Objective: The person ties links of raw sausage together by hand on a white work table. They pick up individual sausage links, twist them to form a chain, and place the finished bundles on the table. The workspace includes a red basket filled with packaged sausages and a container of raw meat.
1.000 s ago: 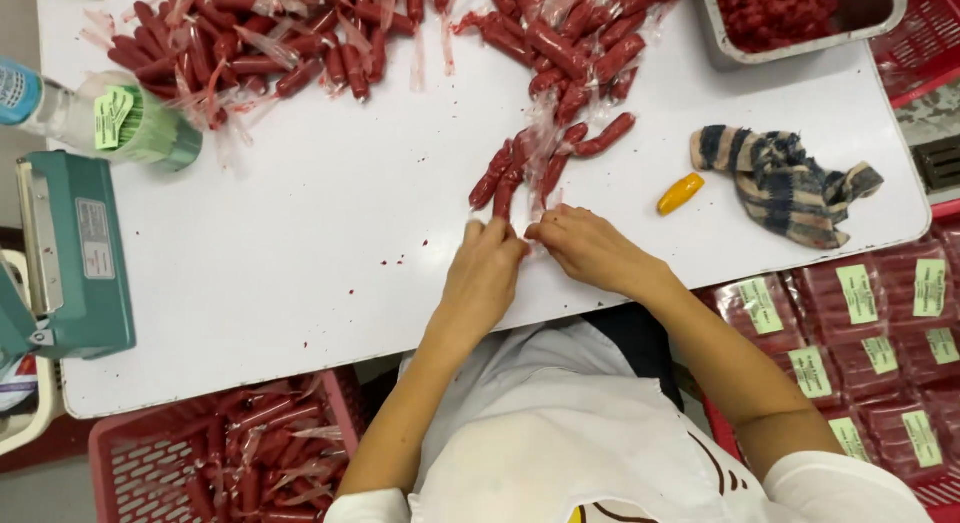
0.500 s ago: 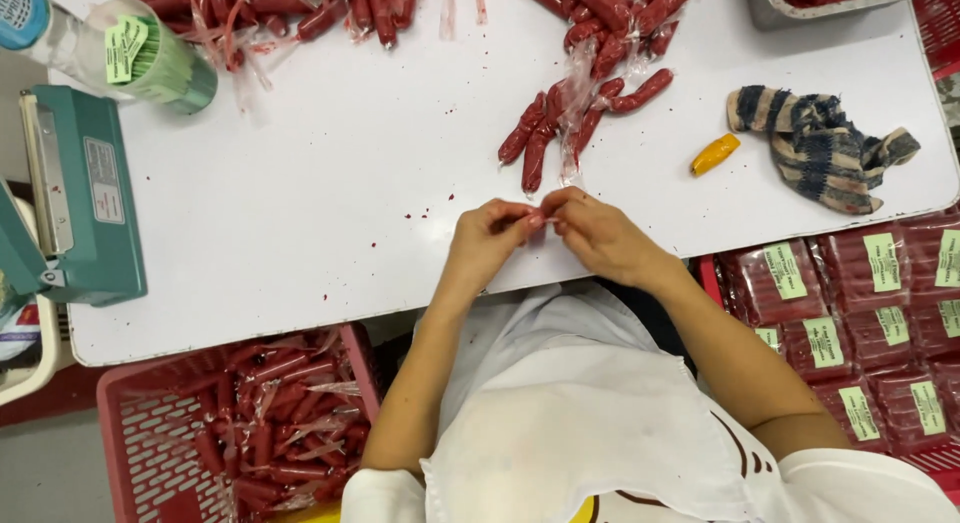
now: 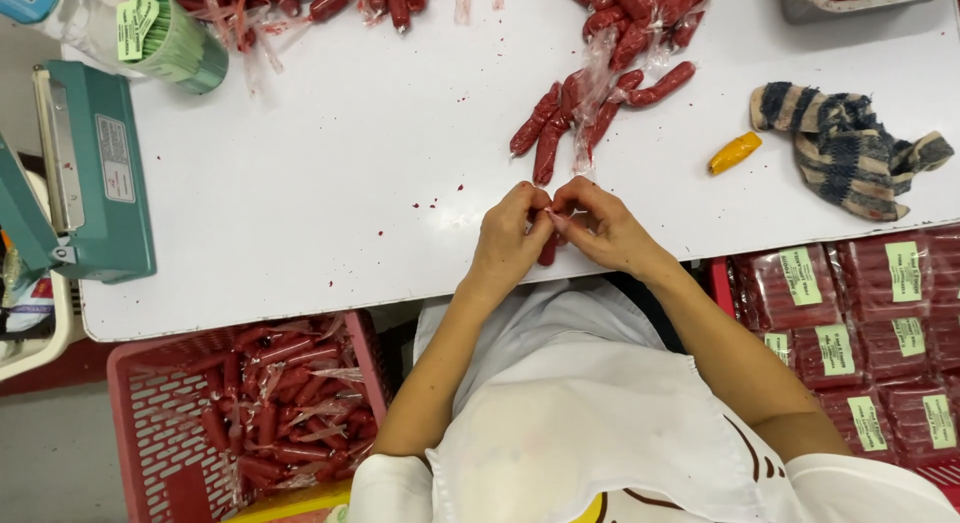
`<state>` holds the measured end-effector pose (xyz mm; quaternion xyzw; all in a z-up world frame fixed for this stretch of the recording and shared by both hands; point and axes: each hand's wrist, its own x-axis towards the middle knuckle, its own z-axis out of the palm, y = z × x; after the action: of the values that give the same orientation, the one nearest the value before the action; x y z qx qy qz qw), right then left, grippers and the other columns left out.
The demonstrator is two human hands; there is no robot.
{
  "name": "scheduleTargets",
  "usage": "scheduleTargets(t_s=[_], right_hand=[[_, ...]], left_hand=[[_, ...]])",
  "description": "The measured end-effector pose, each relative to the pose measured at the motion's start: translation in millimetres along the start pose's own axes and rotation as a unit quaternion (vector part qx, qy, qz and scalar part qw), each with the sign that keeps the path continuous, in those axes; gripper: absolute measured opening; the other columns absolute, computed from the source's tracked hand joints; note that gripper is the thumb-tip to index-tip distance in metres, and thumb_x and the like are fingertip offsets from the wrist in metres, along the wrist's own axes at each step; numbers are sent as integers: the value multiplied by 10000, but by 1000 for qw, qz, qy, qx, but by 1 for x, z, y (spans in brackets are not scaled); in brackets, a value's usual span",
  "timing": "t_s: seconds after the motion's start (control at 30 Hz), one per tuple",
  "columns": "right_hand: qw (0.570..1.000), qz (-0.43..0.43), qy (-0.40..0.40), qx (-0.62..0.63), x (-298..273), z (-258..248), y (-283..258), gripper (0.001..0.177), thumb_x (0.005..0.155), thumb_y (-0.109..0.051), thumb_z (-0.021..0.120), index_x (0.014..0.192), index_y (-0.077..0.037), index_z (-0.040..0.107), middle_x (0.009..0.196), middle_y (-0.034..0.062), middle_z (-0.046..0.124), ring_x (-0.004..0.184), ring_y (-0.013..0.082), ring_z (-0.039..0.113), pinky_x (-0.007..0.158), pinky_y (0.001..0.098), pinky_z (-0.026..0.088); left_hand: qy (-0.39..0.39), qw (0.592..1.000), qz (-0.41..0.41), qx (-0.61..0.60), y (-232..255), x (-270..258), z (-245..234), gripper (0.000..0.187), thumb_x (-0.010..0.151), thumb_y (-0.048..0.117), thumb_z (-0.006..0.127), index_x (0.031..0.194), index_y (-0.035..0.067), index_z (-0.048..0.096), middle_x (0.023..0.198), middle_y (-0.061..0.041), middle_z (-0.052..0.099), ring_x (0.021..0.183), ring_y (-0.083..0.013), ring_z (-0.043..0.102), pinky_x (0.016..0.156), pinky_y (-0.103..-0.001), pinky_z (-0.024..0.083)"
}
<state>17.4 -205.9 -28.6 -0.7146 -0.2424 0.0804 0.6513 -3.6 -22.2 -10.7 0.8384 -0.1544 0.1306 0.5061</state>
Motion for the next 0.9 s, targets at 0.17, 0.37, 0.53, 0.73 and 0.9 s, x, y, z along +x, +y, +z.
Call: scheduleTargets(t_s=[0.17,0.37,0.53,0.73,0.9], right_hand=[[998,-27,3,-63,9,13,-1,173,993,12,639,1162,19,674,931,152,680,802,244,698,682,371,599],[981,-81,24,-177,11,22,11,195,977,35,653,1149,-24,722,814,152,689,658,293,677,612,411,548],[991,43,122,-19,1,16,27,92,978,12,656,1045,-38,695,714,54,632,579,131,616,612,296,544],[965,145,219,0,-9,-2,14,120,1055,-123,604,983,-58,674,726,58,605,665,139,548,584,290,447],[929,152,299,154,-4,-33,20,174,1099,-64,515,938,-86,577,673,28,509,538,110,479,428,223,396]], left_hand=[[56,998,-3,30,-6,-14,-7,117,934,-18,650,933,86,596,781,-45,617,743,-226,692,683,-308,580],[60,981,61,172,-11,-17,-5,112,948,-27,587,903,74,570,694,-45,535,647,-207,629,599,-285,560],[17,987,113,113,2,-8,3,113,951,-27,546,949,71,604,760,-48,571,716,-232,647,640,-299,563],[77,996,-9,32,13,0,54,139,895,164,687,838,140,562,742,-32,518,702,-227,637,601,-332,540],[-98,991,-15,91,14,-10,71,141,1038,145,535,1056,66,650,878,-94,622,876,-279,687,756,-359,563]])
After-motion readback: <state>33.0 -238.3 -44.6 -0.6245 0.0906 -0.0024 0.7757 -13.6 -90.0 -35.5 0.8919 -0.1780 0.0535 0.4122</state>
